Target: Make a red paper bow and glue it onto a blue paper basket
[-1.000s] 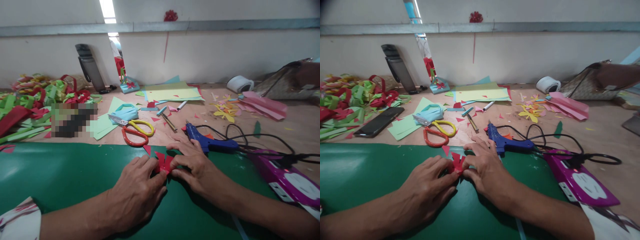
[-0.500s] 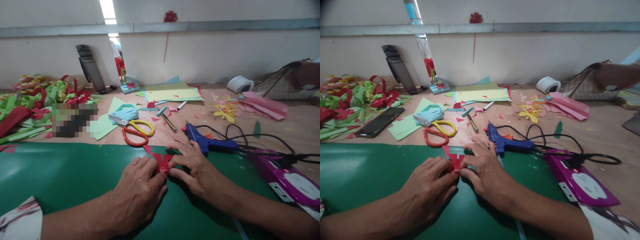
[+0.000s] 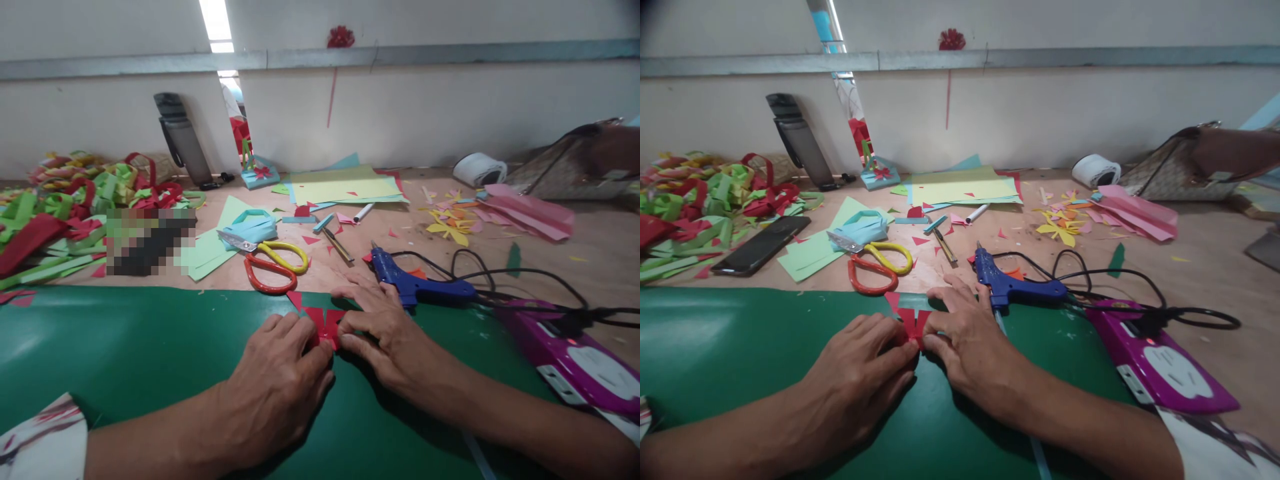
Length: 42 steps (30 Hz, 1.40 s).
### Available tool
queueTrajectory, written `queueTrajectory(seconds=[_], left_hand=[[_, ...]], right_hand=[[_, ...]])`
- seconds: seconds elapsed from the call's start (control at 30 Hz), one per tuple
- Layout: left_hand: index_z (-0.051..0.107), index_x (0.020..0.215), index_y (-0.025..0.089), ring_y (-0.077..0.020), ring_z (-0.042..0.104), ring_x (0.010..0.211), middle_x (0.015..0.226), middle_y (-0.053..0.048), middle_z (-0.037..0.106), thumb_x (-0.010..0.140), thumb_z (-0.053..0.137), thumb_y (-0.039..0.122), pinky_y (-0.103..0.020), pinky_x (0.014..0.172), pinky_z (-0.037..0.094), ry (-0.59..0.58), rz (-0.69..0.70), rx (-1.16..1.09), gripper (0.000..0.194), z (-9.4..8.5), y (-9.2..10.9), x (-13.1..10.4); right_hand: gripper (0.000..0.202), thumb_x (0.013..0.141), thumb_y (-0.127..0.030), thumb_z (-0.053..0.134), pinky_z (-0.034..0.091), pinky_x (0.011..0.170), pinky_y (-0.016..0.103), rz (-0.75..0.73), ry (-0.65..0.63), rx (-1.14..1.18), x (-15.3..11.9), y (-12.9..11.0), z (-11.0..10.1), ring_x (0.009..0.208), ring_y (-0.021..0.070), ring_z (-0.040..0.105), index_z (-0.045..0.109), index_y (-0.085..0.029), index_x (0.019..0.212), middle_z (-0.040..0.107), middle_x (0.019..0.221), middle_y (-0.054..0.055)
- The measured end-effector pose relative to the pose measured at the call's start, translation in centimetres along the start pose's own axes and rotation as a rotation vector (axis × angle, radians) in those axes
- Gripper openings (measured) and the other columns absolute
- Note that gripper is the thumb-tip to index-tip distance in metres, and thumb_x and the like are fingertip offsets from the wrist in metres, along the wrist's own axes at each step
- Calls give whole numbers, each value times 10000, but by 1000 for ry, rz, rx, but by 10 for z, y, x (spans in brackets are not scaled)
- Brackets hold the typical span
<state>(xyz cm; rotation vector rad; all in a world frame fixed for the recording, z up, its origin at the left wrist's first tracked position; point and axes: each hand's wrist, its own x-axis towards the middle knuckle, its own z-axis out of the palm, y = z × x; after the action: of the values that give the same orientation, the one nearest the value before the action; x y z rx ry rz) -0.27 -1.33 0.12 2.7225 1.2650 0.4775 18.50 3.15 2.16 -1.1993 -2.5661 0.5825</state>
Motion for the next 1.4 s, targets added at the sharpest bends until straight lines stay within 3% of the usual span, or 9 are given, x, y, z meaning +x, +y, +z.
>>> queueTrajectory(seconds=[0.4,0.8,1.4], left_hand=[[603,916,159,-206,445,755,847,-76,539,923,408,237,-356,657,350,24,5,-2,210,1,0,0],[622,897,158,-194,449,723,816,-71,551,911,436,222,-351,651,351,86,28,16,198,2,0,-1],[642,911,156,-198,469,731,843,-85,575,904,440,204,-354,646,374,136,40,-10,207,0,3,-3]], right_hand=[[213,897,-227,470,147,1037,579,25,18,15,0,-2,3,1351,274,239,613,-205,741,534,1255,65],[139,802,-168,552,166,1018,614,39,18,-20,1,-2,6,1320,306,306,582,-189,668,559,1234,91],[218,860,-178,497,135,1034,620,103,-21,-13,3,-10,4,1322,297,306,579,-185,659,541,1255,95]])
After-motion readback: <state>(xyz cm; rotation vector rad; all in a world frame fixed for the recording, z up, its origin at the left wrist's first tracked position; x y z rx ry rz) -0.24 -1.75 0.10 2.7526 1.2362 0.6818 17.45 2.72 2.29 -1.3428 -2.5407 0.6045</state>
